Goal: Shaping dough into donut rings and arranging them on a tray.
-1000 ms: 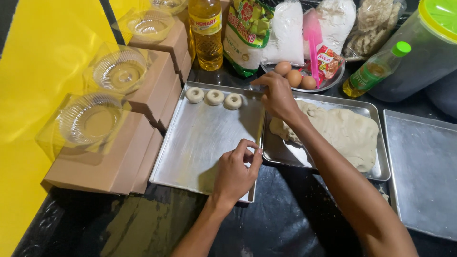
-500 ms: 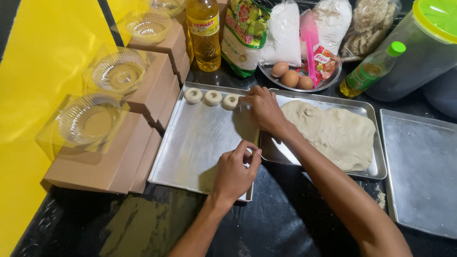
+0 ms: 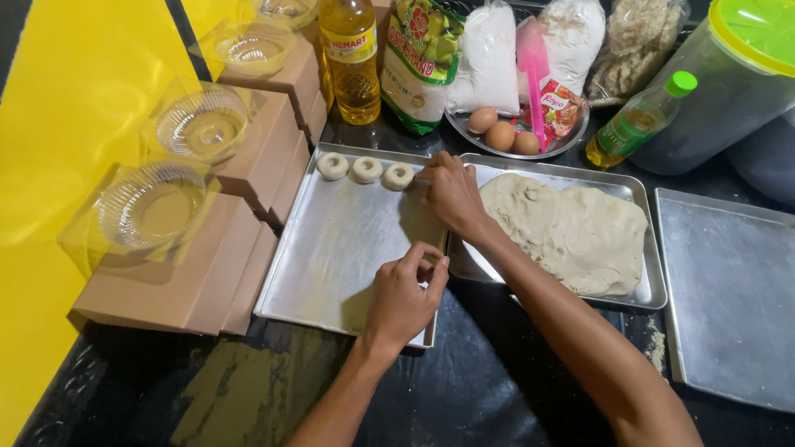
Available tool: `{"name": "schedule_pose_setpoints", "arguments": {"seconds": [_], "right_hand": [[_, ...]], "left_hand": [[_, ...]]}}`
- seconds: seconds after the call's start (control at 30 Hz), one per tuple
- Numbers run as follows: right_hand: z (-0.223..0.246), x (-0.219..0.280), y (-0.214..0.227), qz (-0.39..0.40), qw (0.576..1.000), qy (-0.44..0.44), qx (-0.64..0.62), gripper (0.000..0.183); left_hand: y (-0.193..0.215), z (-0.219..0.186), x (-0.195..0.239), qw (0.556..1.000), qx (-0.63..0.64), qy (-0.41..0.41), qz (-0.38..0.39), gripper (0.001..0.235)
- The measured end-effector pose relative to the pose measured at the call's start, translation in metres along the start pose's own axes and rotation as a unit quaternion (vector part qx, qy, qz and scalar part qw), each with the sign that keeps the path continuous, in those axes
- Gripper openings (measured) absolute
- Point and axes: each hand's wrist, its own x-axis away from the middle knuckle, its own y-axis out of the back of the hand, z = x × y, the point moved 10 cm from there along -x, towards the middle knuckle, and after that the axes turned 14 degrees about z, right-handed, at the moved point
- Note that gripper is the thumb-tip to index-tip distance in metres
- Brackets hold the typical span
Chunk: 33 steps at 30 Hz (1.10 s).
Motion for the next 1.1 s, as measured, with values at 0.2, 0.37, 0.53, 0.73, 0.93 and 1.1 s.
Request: {"name": "schedule_pose_setpoints", "arguments": {"seconds": [0.2, 0.37, 0.53, 0.73, 0.93, 1.1], "right_hand": [[0.001, 0.001, -0.003, 0.005, 1.000, -0.007, -0.014, 0.040], [0.002, 0.026, 0.021, -0.025, 0.999, -0.002, -0.044, 0.038], [0.012, 0.084, 0.088, -0.047, 0.993, 0.039, -0.097, 0.042], [-0.025, 0.166, 0.128, 0.032, 0.986, -0.037, -0.158, 0.044], [-0.073, 0.235, 0.142, 0.036, 0.984, -0.122, -0.126, 0.029], [-0.084, 0.259, 0.142, 0.053, 0.975, -0.186, -0.108, 0.029]], "left_hand": [[0.003, -0.002, 0.000, 1.000, -0.003, -0.007, -0.008, 0.014], [0.006, 0.001, 0.000, 0.999, -0.025, -0.020, -0.024, 0.013], [0.005, 0.009, -0.002, 0.999, -0.037, 0.001, -0.021, 0.015], [0.007, 0.010, 0.000, 0.998, -0.038, -0.023, -0.048, 0.015], [-0.024, -0.022, 0.002, 0.998, -0.049, -0.034, -0.035, 0.016], [-0.087, -0.062, -0.002, 0.978, -0.188, -0.072, 0.047, 0.021]]}}
